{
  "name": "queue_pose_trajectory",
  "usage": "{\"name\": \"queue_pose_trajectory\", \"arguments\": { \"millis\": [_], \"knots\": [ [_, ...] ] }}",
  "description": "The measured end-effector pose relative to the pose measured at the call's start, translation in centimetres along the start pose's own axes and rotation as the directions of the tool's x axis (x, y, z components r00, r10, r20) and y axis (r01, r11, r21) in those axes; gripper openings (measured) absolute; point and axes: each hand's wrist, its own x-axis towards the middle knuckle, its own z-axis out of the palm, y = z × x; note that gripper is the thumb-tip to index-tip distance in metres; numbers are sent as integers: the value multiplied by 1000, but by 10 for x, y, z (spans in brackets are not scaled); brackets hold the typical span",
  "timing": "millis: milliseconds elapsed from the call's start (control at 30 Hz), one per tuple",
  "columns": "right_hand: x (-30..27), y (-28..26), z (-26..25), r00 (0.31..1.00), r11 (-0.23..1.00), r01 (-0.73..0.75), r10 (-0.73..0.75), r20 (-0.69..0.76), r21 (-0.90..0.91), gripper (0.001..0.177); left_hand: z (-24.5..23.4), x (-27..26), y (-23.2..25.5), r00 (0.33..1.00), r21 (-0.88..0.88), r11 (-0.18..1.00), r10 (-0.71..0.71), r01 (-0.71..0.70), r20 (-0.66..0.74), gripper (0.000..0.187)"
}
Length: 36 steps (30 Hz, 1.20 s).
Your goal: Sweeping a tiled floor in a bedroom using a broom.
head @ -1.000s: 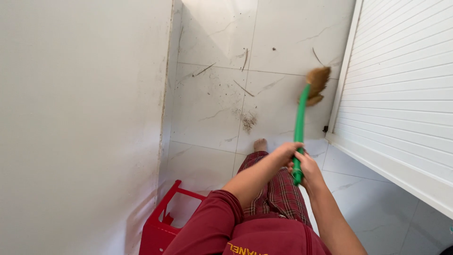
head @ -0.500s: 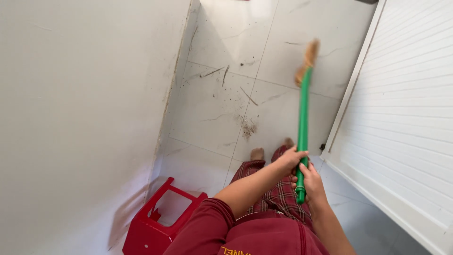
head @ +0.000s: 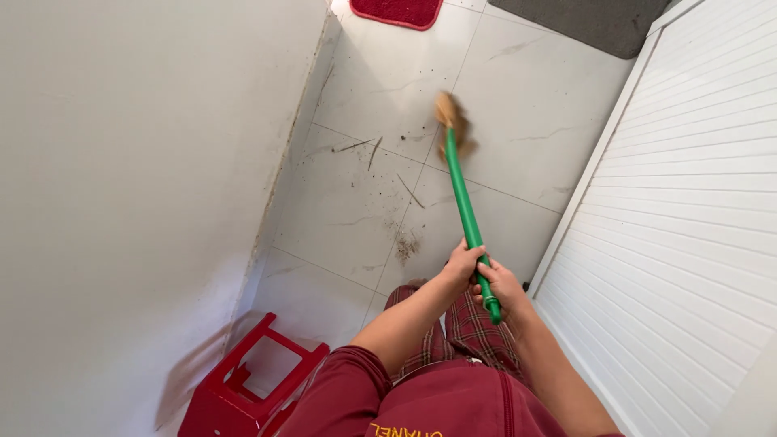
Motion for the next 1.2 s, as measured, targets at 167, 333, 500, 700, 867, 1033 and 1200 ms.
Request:
{"name": "queue_pose_trajectory", "arguments": {
  "millis": [167,333,500,700,867,1033,1200],
  "knots": [
    [-26,-47,-36,990,991,135,-134,53,-22,29,82,-9,40,999,100,994,50,-47,-21,31],
    [-34,-86,-48,959,978,207,-196,-206,30,25,147,11,64,982,116,988,-122,105,143,51],
    [34,-137,-54,910,926,347,-294,-292,150,21,159,69,102,944,242,943,-274,227,185,44],
    [111,-164,-3,995,995,52,-60,-85,-90,20,81,105,142,994,-53,993,-99,102,51,29],
    [68,-235,34,997,972,79,-71,44,-223,18,99,118,186,999,-73,997,33,-34,-10,27],
    [80,-276,51,997,946,72,-75,3,-317,19,121,141,218,995,-41,994,98,-98,-15,26],
    [157,-284,83,999,924,42,-28,41,-381,20,75,168,255,979,-120,993,-15,-10,-203,28]
  ]
}}
